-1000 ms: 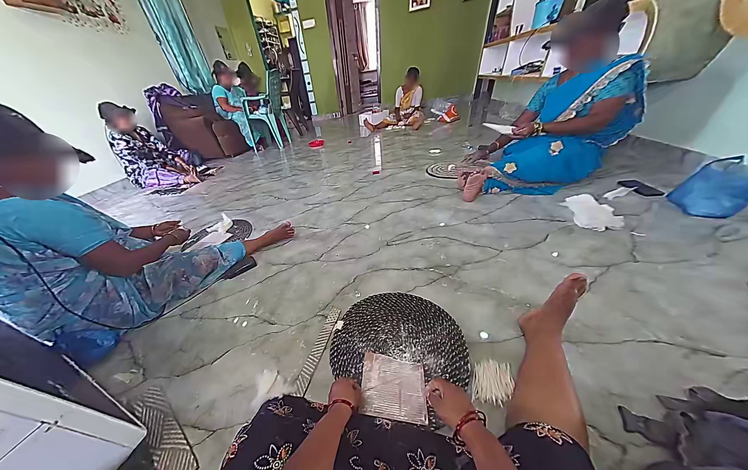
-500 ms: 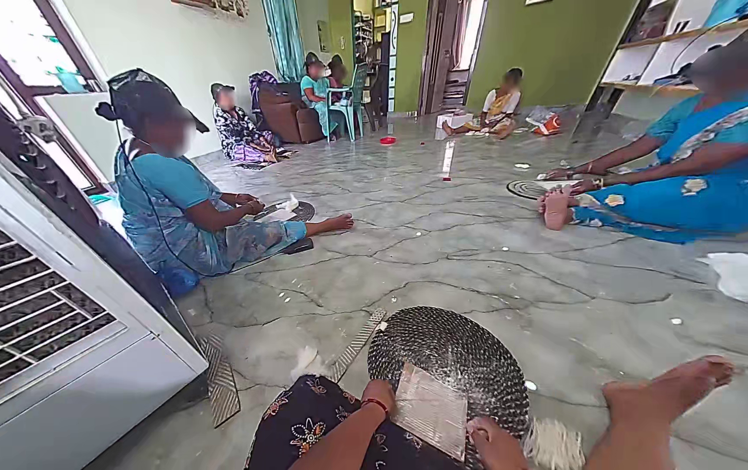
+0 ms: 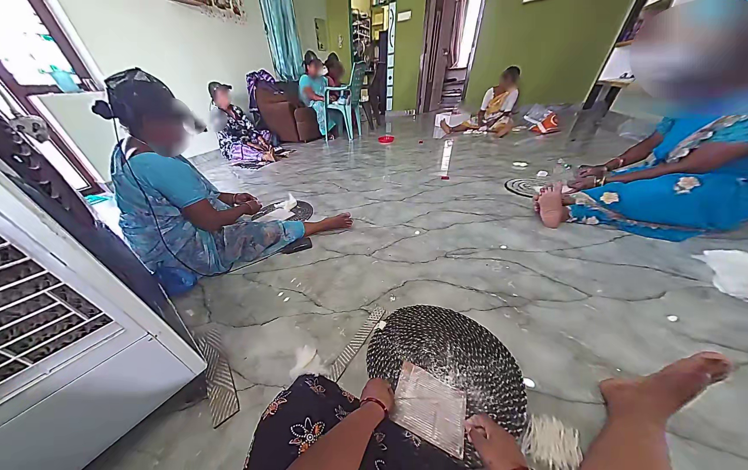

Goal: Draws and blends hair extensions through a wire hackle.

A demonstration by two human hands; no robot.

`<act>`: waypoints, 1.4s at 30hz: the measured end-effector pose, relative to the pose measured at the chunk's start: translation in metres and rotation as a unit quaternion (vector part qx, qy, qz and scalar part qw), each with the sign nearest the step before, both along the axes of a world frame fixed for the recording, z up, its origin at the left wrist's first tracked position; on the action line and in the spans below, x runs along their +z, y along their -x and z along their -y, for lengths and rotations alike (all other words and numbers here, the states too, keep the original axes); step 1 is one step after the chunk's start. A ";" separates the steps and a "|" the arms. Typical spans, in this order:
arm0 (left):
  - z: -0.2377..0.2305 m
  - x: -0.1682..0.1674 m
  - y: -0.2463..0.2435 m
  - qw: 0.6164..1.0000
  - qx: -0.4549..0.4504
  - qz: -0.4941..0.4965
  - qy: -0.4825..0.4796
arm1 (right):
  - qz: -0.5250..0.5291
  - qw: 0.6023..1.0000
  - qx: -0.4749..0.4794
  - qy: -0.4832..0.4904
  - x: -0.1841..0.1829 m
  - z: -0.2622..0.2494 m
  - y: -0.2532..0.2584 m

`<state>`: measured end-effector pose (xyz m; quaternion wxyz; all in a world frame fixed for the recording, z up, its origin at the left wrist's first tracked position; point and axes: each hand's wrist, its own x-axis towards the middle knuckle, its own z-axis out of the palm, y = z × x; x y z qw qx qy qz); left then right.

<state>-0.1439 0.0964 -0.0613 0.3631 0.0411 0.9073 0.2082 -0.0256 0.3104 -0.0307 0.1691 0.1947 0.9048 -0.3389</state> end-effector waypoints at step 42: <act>-0.001 -0.003 0.005 1.000 -0.016 -0.014 0.021 | 0.012 1.000 0.000 -0.008 -0.001 -0.003 0.006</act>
